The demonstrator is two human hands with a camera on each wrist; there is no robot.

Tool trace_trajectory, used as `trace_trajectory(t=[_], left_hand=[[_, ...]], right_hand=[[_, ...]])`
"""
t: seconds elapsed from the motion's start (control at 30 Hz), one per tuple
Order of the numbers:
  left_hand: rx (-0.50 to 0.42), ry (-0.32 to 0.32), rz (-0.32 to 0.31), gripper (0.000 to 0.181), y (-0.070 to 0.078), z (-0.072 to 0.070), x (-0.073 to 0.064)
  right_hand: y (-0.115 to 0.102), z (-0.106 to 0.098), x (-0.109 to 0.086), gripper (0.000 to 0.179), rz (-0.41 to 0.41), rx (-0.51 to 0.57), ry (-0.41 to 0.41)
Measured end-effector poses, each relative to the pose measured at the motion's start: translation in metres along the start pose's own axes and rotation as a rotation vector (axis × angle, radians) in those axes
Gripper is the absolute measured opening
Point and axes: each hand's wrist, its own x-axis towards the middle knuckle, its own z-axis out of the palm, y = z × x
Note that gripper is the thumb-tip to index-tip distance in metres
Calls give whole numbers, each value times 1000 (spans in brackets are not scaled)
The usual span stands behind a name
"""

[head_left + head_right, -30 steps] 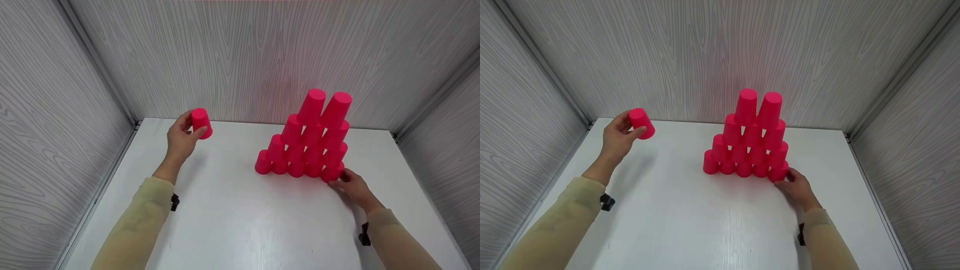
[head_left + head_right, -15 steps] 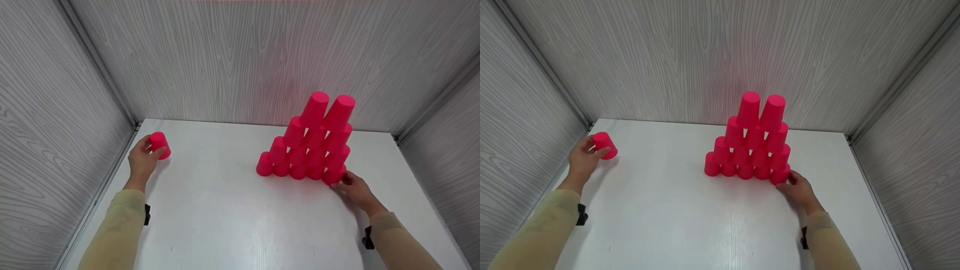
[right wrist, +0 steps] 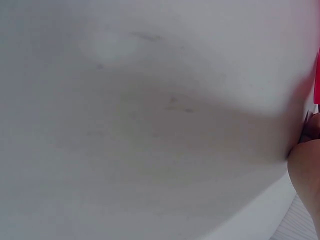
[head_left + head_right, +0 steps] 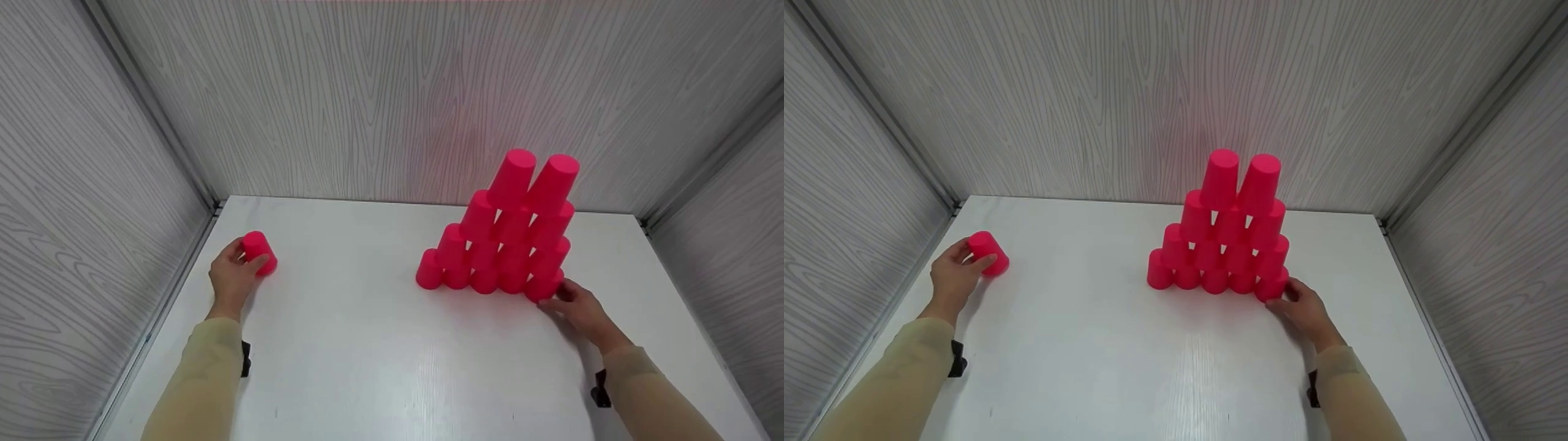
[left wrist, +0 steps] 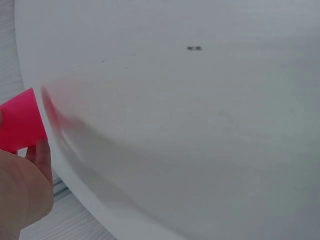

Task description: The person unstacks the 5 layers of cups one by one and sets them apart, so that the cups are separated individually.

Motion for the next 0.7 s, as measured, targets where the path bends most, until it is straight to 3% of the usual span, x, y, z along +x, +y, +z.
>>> trace_trajectory(t=[0.43, 0.7], left_hand=[[-12, -27, 9, 77, -1, 8, 4], [95, -76, 12, 84, 3, 6, 2]], right_hand=[[2, 0, 3, 90, 3, 18, 1], [1, 1, 2, 88, 3, 13, 13]])
